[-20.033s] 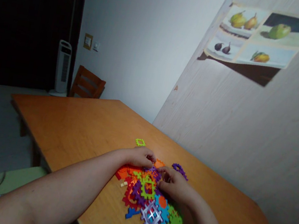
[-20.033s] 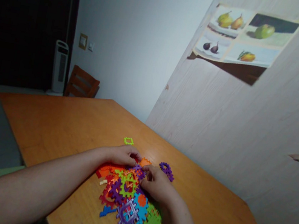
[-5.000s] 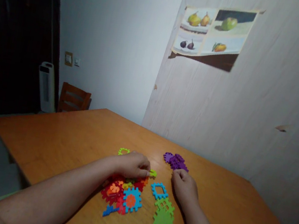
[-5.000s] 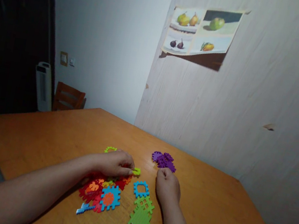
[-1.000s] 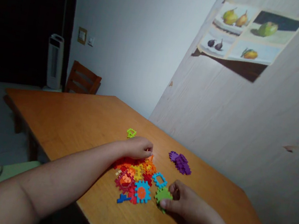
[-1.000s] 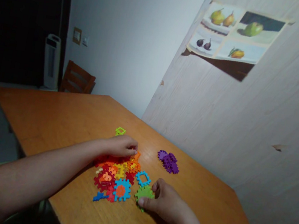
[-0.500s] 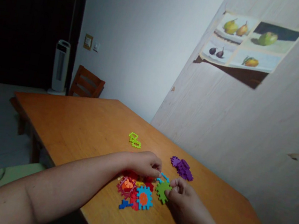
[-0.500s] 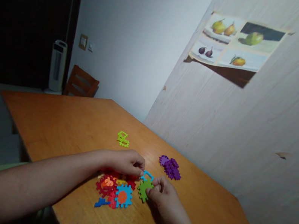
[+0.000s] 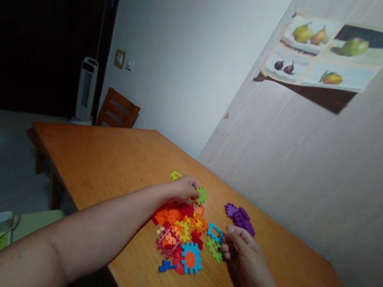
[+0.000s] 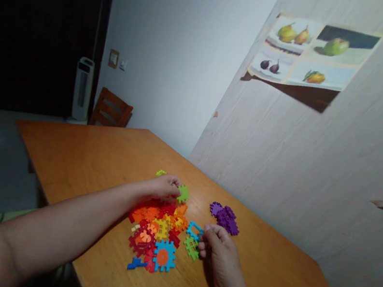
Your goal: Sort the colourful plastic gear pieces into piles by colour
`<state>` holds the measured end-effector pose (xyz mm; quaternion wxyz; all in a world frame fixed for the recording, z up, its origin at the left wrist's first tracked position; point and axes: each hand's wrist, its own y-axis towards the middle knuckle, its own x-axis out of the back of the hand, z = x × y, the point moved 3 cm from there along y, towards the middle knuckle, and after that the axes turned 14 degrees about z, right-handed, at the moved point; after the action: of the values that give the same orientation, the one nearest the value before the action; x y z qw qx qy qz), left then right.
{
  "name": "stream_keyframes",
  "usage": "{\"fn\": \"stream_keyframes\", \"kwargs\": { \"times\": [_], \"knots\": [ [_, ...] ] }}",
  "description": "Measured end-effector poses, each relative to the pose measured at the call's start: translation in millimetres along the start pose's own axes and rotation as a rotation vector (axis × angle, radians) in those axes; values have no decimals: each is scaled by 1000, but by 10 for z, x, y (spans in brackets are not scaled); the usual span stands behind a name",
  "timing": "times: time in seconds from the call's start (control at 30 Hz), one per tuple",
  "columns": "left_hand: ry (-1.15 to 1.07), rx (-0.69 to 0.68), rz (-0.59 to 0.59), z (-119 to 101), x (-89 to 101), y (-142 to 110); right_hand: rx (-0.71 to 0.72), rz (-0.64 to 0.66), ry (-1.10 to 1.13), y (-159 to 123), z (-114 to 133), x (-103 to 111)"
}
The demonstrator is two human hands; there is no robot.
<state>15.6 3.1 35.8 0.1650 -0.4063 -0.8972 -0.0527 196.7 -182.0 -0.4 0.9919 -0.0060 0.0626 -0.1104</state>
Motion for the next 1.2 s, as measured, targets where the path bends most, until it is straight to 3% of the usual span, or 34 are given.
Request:
{"fn": "stream_keyframes", "kwargs": {
  "times": [0.07, 0.2, 0.27, 0.47, 0.6, 0.77, 0.93, 1.07, 1.2],
  "knots": [
    [50, 68, -210, 74, 233, 49, -19, -28, -37, 14, -23, 68],
    [102, 87, -391, 176, 541, 85, -15, -37, -161, 7, -23, 126],
    [195, 98, -403, 203, 590, 80, -4, -38, -243, 15, -35, 158],
    [412, 143, -169, 257, 467, 96, 33, -16, -654, 98, -105, 305],
    [496, 134, -147, 259, 461, 121, 4, 28, -810, 55, -68, 281],
    [550, 89, -154, 195, 462, 121, -56, 149, -854, -63, 25, 154],
    [634, -77, -28, 34, 256, 50, -70, 153, -946, -64, 31, 122],
    [575, -190, 136, -72, 41, -35, -36, 152, -831, -33, -33, 82],
    [457, -218, 271, -143, -101, -111, -8, 120, -441, -29, -19, 24]
  ]
}}
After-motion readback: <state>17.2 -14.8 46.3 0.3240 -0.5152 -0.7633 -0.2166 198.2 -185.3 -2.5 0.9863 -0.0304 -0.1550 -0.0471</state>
